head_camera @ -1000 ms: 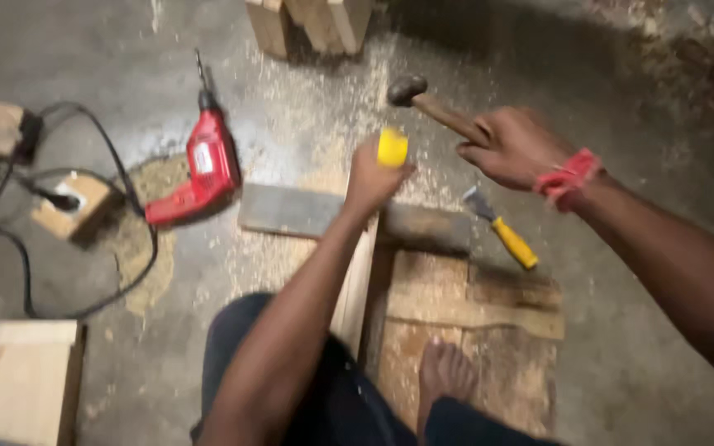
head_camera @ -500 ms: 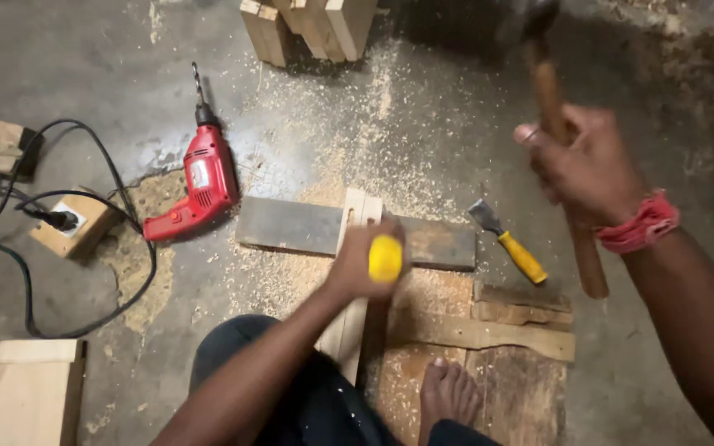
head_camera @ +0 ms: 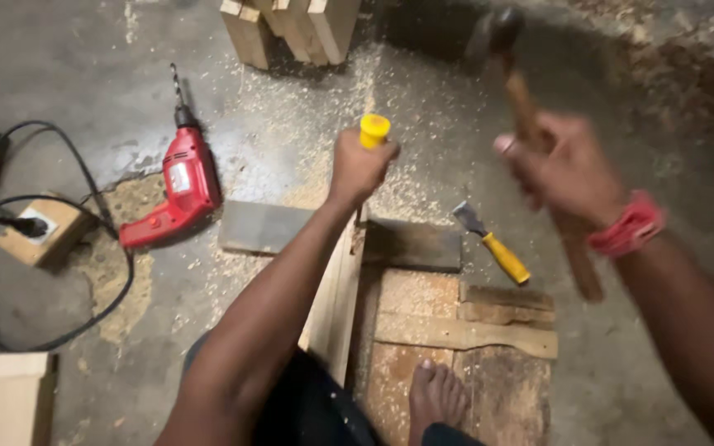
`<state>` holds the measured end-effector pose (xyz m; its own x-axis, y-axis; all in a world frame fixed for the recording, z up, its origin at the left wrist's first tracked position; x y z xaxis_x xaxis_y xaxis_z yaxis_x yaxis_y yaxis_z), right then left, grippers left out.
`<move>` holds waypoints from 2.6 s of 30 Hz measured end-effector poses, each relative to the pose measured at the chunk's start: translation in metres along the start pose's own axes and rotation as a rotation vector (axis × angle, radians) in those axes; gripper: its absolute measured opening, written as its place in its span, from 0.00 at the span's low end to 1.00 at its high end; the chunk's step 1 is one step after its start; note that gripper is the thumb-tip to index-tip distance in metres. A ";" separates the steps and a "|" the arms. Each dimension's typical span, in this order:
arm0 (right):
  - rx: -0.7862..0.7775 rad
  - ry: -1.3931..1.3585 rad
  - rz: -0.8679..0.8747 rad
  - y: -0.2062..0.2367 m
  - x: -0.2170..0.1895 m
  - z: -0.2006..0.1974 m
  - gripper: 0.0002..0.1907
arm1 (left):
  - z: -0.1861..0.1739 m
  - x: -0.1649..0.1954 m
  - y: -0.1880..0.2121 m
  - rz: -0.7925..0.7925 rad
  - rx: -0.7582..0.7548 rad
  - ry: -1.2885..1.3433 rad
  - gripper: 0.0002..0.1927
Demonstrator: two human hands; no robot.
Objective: The person sits on the floor holding a wood piece steady while striking a chisel with a hammer to shape the wood, repositioning the chisel repeatedly along the piece. A power drill and additional wood pieces lie on the floor nearby.
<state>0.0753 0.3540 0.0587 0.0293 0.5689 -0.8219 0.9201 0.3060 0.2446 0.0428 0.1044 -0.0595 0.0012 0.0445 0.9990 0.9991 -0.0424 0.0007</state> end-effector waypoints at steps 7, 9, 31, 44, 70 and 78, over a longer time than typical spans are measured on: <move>0.534 0.160 -0.403 -0.021 -0.060 -0.033 0.10 | -0.004 -0.034 0.019 0.175 -0.007 0.011 0.12; 0.741 0.526 -0.664 -0.019 -0.055 0.006 0.11 | -0.004 -0.032 0.012 0.145 -0.001 0.009 0.12; -0.119 0.177 0.065 -0.013 0.072 0.039 0.18 | 0.011 0.061 0.126 0.384 -0.176 -0.146 0.10; -0.108 -0.113 0.259 0.066 0.114 0.094 0.17 | 0.004 -0.018 -0.005 -0.545 -0.159 0.252 0.10; -0.087 -0.243 0.322 0.084 0.107 0.102 0.13 | -0.026 0.017 -0.006 -0.090 -0.310 0.192 0.07; -0.103 -0.375 0.302 0.074 0.081 0.116 0.14 | -0.043 -0.011 0.007 0.066 -0.216 0.254 0.12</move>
<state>0.1905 0.3343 -0.0496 0.4445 0.3354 -0.8306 0.8061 0.2546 0.5342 0.0482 0.0612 -0.0682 0.0280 -0.2143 0.9764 0.9651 -0.2488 -0.0823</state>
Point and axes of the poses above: each hand's wrist, its own y-axis away from the middle knuckle, its own z-axis out of the palm, x = y × z, the point moved 4 cm from there along -y, towards the middle knuckle, and after that the axes turned 9 degrees about -x, right-handed, at the moved point
